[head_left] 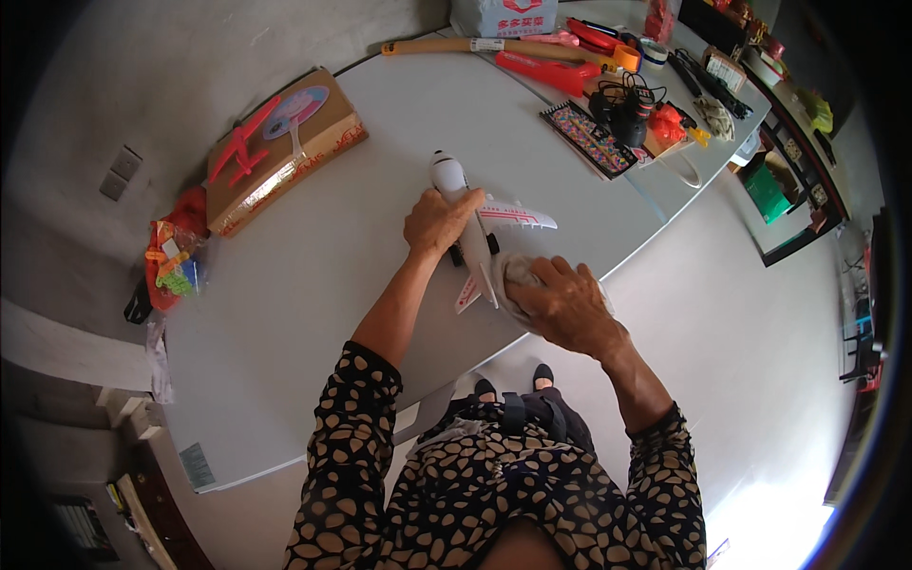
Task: The person wipes several toy items on a white table using a cloth. They clean a pink toy airplane, a white toy airplane, a red toy gun, and a small box of colorful beads, then wipe the table surface. The person is wearing a patterned blouse and black shoes.
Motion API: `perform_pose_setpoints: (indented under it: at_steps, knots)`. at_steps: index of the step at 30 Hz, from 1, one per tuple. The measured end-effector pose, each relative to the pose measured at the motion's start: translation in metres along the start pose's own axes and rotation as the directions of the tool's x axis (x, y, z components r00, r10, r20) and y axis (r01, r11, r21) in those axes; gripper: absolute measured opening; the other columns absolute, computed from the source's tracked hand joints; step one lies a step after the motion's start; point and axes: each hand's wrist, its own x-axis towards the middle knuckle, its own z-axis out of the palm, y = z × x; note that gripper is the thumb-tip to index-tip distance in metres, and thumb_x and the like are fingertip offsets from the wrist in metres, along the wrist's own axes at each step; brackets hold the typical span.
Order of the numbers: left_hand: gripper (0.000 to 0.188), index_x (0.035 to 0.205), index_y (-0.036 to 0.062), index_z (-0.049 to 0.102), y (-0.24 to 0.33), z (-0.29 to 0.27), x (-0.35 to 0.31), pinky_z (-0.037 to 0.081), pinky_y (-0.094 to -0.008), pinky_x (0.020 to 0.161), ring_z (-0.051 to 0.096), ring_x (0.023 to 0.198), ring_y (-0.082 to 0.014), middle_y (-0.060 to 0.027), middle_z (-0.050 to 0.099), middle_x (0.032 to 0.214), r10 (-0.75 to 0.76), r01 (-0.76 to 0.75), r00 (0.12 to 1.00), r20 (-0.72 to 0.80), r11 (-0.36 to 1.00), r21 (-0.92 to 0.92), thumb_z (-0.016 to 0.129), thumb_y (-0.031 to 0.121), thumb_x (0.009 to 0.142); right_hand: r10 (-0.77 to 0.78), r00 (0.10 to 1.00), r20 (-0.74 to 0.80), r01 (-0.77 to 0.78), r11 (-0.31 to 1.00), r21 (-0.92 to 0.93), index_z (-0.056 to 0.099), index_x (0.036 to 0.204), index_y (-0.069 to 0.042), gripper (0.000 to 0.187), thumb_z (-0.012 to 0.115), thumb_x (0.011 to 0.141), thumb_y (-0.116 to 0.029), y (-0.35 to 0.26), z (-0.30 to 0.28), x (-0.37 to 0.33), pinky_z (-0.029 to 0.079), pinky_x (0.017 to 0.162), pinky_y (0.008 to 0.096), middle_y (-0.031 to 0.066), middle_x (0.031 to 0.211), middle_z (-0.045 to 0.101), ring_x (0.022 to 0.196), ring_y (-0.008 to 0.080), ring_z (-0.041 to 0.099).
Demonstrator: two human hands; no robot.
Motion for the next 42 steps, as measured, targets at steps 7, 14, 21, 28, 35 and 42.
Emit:
perform_pose_setpoints:
  at_steps: [7, 14, 21, 28, 35, 42]
  knots:
    - [0.067, 0.090, -0.0026, 0.067, -0.001, 0.002, 0.001, 0.051, -0.0375, 0.072, 0.067, 0.075, -0.0298, -0.0144, 0.069, 0.083, -0.053, 0.051, 0.997, 0.055, 0.998, 0.038, 0.064, 0.057, 0.060, 0.178, 0.946, -0.270, -0.138, 0.977, 0.160, 0.068, 0.102, -0.024, 0.029, 0.067, 0.075, -0.013, 0.003, 0.007, 0.042, 0.050, 0.073, 0.0463, 0.0095, 0.102, 0.058, 0.096, 0.0284, 0.060]
    - [0.064, 0.087, -0.0089, 0.066, -0.013, 0.001, 0.013, 0.053, -0.0357, 0.067, 0.067, 0.073, -0.0279, -0.0177, 0.068, 0.084, -0.036, 0.045, 0.997, 0.065, 0.989, -0.139, 0.072, 0.049, 0.063, 0.055, 0.997, 0.056, -0.057, 0.998, 0.038, 0.069, 0.104, -0.026, 0.030, 0.065, 0.076, -0.014, 0.013, 0.007, 0.029, 0.050, 0.073, 0.0477, 0.0094, 0.105, 0.060, 0.096, 0.0280, 0.061]
    - [0.055, 0.103, -0.0124, 0.059, 0.000, -0.022, 0.008, 0.055, -0.0368, 0.060, 0.065, 0.074, -0.0257, -0.0197, 0.064, 0.090, -0.052, 0.191, 0.942, 0.331, 0.894, -0.405, 0.080, 0.027, 0.071, 0.248, 0.910, -0.331, -0.240, 0.969, 0.065, 0.068, 0.106, -0.018, 0.036, 0.070, 0.071, -0.012, 0.013, -0.012, -0.003, 0.048, 0.066, 0.0397, 0.0093, 0.097, 0.057, 0.085, 0.0273, 0.059]
    - [0.049, 0.097, -0.0098, 0.063, -0.003, -0.021, 0.005, 0.054, -0.0375, 0.064, 0.064, 0.077, -0.0247, -0.0167, 0.064, 0.091, -0.102, 0.258, 0.945, 0.309, 0.814, -0.521, 0.081, 0.027, 0.070, -0.008, 0.937, -0.350, -0.015, 0.998, -0.064, 0.063, 0.116, -0.016, 0.040, 0.064, 0.077, -0.020, -0.087, 0.010, -0.006, 0.041, 0.067, 0.0425, 0.0112, 0.103, 0.051, 0.089, 0.0248, 0.054]
    - [0.044, 0.096, -0.0068, 0.063, -0.017, -0.008, 0.004, 0.054, -0.0391, 0.063, 0.064, 0.076, -0.0239, -0.0145, 0.064, 0.090, -0.163, 0.197, 0.980, 0.112, 0.731, -0.653, 0.082, 0.018, 0.065, 0.215, 0.921, -0.323, -0.294, 0.931, -0.218, 0.063, 0.106, -0.013, 0.030, 0.060, 0.077, -0.017, -0.064, 0.047, 0.006, 0.033, 0.062, 0.0403, 0.0059, 0.084, 0.047, 0.078, 0.0211, 0.050]
    - [0.043, 0.094, -0.0059, 0.063, -0.021, -0.004, 0.002, 0.053, -0.0390, 0.060, 0.064, 0.074, -0.0229, -0.0143, 0.065, 0.090, -0.139, 0.136, 0.989, 0.052, 0.705, -0.696, 0.082, 0.019, 0.064, 0.264, 0.938, -0.225, -0.279, 0.960, -0.035, 0.063, 0.099, -0.014, 0.024, 0.060, 0.076, -0.016, -0.060, 0.040, -0.012, 0.037, 0.060, 0.0404, 0.0054, 0.086, 0.049, 0.081, 0.0229, 0.054]
